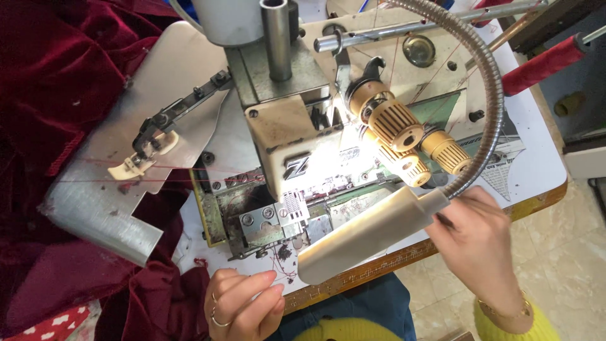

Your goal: The person uses tweezers to manipulate threads and components within the needle area of a sewing machine. They pull and adjust the thread while working on the machine's internal mechanism.

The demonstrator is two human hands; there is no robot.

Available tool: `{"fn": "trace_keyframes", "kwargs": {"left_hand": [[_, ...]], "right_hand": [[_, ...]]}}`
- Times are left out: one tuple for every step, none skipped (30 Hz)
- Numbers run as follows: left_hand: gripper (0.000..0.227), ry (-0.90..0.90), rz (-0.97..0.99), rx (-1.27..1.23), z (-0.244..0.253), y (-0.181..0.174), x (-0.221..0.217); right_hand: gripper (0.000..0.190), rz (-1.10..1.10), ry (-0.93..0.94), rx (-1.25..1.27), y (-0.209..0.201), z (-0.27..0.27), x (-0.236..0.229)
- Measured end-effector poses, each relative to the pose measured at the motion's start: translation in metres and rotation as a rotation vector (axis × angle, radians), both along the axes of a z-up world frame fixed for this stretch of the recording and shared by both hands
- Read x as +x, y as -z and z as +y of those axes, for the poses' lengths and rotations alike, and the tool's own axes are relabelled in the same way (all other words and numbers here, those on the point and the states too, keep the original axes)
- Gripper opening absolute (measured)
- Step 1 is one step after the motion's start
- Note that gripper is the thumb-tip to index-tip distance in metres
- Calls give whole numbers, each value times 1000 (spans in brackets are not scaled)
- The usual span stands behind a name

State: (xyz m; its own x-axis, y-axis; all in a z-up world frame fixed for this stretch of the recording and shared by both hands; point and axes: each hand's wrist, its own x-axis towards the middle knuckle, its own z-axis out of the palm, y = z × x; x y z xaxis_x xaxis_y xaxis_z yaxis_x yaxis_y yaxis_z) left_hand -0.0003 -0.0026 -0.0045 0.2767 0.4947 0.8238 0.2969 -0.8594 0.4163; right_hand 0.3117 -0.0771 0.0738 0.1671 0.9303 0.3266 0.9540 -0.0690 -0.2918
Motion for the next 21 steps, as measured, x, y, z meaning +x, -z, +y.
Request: {"fn": "trace_keyframes", "kwargs": {"left_hand": [[12,4,-3,-1,0,-1,-2],[13,29,30,-12,0,-2,-4],[14,54,64,-22,0,-3,-7],[14,58,62,-23,0,1,-8],[15,69,68,1,1,4,-9],[15,79,75,26,2,7,-10],[15,80,75,26,0,5,-11],[15,74,80,-10,-1,4,-11],[15,68,84,-45,-3,2,-11],[15,69,85,-45,-2,3,-11],[15,73,81,-16,-1,4,-11],[15,77,76,14,1,5,-11],[15,80,76,15,-1,4,-10],[16,68,68,-17,-2,3,-10],[16,57,59,-49,-4,2,-9],[16,57,59,-50,-4,2,-9],[16,60,60,-46,-3,2,-9],[16,63,63,-44,-3,2,-10],[16,62,64,-44,-3,3,-11],[16,70,66,-49,-4,4,-12],[16,78,68,-55,-4,6,-12]], "right_hand": [[31,-3,4,-1,-1,-2,0],[38,-58,-10,8,-1,-5,1],[45,-114,-25,18,-2,-8,1],[45,-116,-21,16,-1,-9,0],[43,-150,-23,14,0,-10,-1],[41,-184,-26,13,2,-11,-3],[41,-184,-24,12,2,-11,-4],[40,-180,-11,8,3,-11,-5],[38,-177,3,5,4,-12,-6],[38,-176,4,4,3,-11,-6],[36,-155,15,-6,2,-10,-5],[35,-134,27,-15,1,-9,-5],[35,-134,30,-14,3,-10,-5],[34,-123,22,-11,5,-11,-4],[34,-111,14,-8,8,-12,-4],[34,-112,14,-8,8,-12,-5],[35,-134,4,-1,8,-11,-6],[36,-155,-6,6,8,-10,-7],[36,-153,-7,6,8,-9,-8],[36,-152,-9,-7,7,-9,-9],[36,-150,-10,-19,7,-8,-9]]}}
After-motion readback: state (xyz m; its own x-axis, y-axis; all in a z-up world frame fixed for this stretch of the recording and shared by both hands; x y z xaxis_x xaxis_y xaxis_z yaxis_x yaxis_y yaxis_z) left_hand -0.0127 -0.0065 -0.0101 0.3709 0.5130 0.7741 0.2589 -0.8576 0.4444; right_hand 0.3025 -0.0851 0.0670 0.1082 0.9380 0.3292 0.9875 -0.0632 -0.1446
